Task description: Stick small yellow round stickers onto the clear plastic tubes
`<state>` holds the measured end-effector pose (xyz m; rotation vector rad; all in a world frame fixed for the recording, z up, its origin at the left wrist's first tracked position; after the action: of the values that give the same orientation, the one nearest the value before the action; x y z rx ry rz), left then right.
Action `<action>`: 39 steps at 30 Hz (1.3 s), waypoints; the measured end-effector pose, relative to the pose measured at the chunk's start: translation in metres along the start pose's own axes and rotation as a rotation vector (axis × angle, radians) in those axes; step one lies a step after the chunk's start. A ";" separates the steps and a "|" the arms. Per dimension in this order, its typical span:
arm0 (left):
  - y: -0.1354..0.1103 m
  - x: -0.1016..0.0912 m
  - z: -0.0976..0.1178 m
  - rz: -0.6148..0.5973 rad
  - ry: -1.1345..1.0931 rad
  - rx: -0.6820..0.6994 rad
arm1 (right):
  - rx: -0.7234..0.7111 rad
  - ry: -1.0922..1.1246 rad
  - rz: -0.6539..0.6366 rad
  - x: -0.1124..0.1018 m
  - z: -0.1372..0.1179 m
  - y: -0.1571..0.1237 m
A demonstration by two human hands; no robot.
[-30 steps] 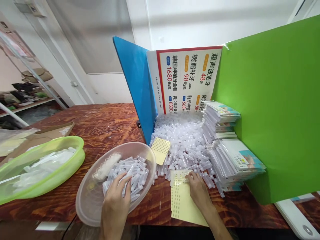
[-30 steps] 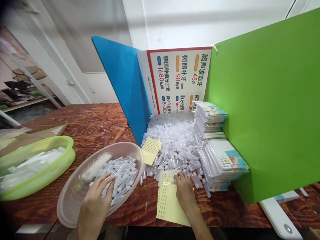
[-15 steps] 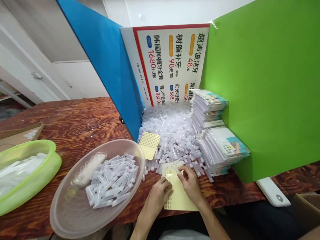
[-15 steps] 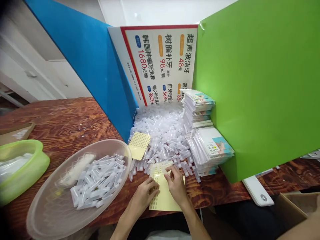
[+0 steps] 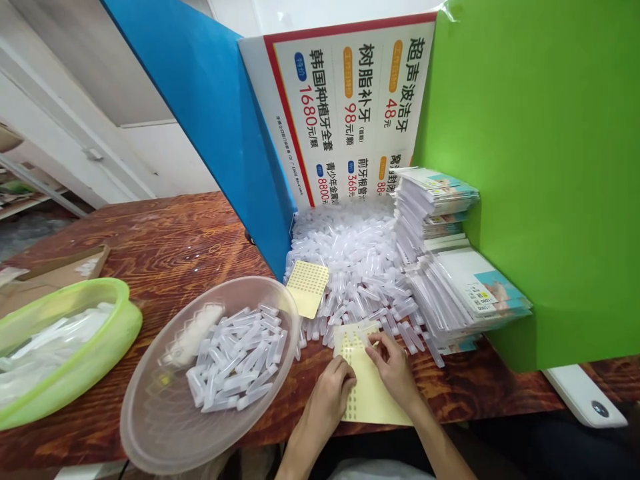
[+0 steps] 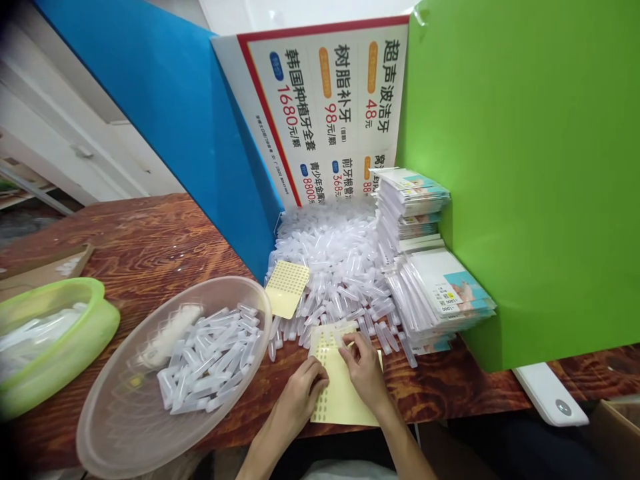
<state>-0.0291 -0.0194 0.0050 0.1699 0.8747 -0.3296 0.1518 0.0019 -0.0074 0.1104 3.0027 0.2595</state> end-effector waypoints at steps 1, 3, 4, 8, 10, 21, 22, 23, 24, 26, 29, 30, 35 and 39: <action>-0.001 0.001 -0.001 -0.001 -0.008 -0.007 | 0.002 -0.004 -0.002 0.000 0.000 0.000; -0.003 0.001 -0.003 -0.002 -0.024 -0.023 | 0.006 -0.006 -0.009 0.000 0.000 0.000; -0.003 0.001 -0.003 -0.005 -0.029 -0.030 | 0.007 -0.005 -0.009 0.000 0.000 0.000; 0.000 -0.002 0.001 -0.026 -0.011 -0.016 | -0.001 -0.003 0.012 0.000 0.001 0.000; 0.003 -0.005 0.004 -0.028 0.006 -0.013 | -0.006 -0.005 0.012 0.000 0.002 0.000; 0.003 -0.008 0.005 -0.006 -0.023 -0.033 | -0.005 -0.010 0.017 0.000 0.001 0.001; 0.003 -0.008 0.006 -0.007 -0.021 -0.040 | -0.007 -0.011 0.019 0.000 0.001 0.001; 0.003 -0.009 0.006 -0.013 -0.016 -0.045 | -0.008 -0.012 0.022 0.000 0.001 0.001; 0.004 -0.010 0.008 -0.022 -0.010 -0.048 | -0.008 -0.011 0.024 0.000 0.001 0.001; 0.005 -0.012 0.011 -0.045 0.003 -0.050 | -0.008 -0.004 0.025 -0.001 0.000 0.001; 0.007 -0.012 0.015 -0.062 0.028 -0.056 | -0.010 0.005 0.020 -0.001 -0.002 0.002; 0.008 -0.012 0.016 -0.062 0.043 -0.061 | -0.013 0.006 0.020 -0.001 -0.002 0.002; 0.009 -0.008 0.018 -0.068 0.127 -0.074 | -0.027 0.092 0.066 -0.002 0.001 -0.001; 0.008 -0.013 0.019 -0.058 0.010 -0.072 | 0.000 0.238 0.078 -0.004 0.006 -0.003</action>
<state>-0.0204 -0.0145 0.0277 0.0799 0.9014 -0.3516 0.1560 0.0002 -0.0136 0.2115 3.2391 0.3005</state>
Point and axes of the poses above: each hand's wrist, its own y-axis towards the middle knuckle, its own x-axis out of the palm, z = x × y, the point moved 1 cm from there along y, towards the middle knuckle, and after that the axes turned 11 degrees about y, right-handed, at the moved point
